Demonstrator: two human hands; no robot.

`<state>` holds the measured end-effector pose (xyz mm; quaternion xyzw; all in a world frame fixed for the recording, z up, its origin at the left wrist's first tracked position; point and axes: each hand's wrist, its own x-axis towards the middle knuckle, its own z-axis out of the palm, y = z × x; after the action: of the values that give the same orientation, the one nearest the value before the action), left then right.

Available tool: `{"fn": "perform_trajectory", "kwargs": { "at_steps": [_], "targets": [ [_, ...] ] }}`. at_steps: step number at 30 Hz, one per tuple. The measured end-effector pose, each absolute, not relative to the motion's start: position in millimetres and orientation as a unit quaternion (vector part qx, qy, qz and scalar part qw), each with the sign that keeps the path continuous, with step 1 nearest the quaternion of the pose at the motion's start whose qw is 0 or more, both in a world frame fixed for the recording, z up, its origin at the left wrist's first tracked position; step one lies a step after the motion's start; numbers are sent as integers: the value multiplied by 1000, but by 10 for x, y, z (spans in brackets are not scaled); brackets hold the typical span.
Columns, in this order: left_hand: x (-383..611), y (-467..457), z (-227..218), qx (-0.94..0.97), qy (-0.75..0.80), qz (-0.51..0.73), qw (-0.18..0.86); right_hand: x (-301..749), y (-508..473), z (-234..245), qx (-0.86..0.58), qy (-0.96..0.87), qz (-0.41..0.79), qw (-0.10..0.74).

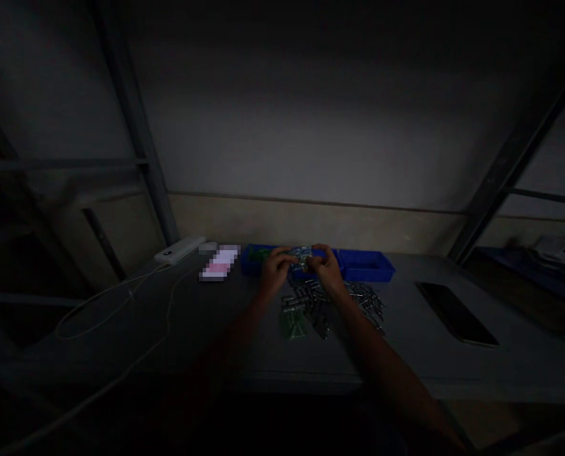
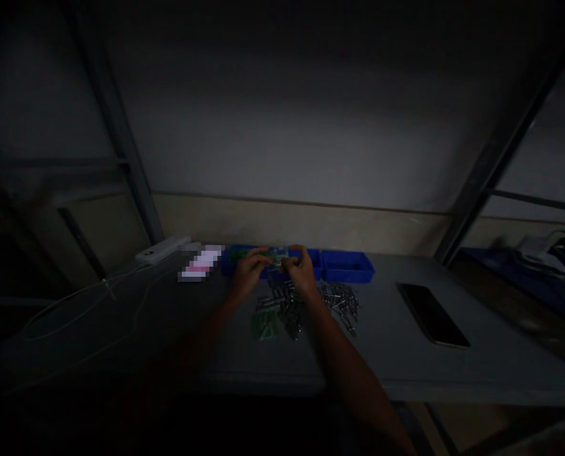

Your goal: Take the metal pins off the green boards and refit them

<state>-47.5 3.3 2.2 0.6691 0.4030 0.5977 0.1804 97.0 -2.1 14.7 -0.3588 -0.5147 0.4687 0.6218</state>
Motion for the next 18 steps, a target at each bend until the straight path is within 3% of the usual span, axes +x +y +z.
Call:
{"fn": "perform_trajectory", "kwargs": {
  "at_steps": [5,11,15,18],
  "targets": [
    [-465,37,35,639,441,588,229,1036,36,79,-397,-611,299,616],
    [-393,41,24,515,450,568,458,1032,30,30,-380,-728,136,554],
    [-436,55,15,535,433,583,432,946,-8,-12,-383,-742,114,539],
    [-456,38,33,602,440,585,320,916,-27,19,-420,-697,170,555]
  ]
}}
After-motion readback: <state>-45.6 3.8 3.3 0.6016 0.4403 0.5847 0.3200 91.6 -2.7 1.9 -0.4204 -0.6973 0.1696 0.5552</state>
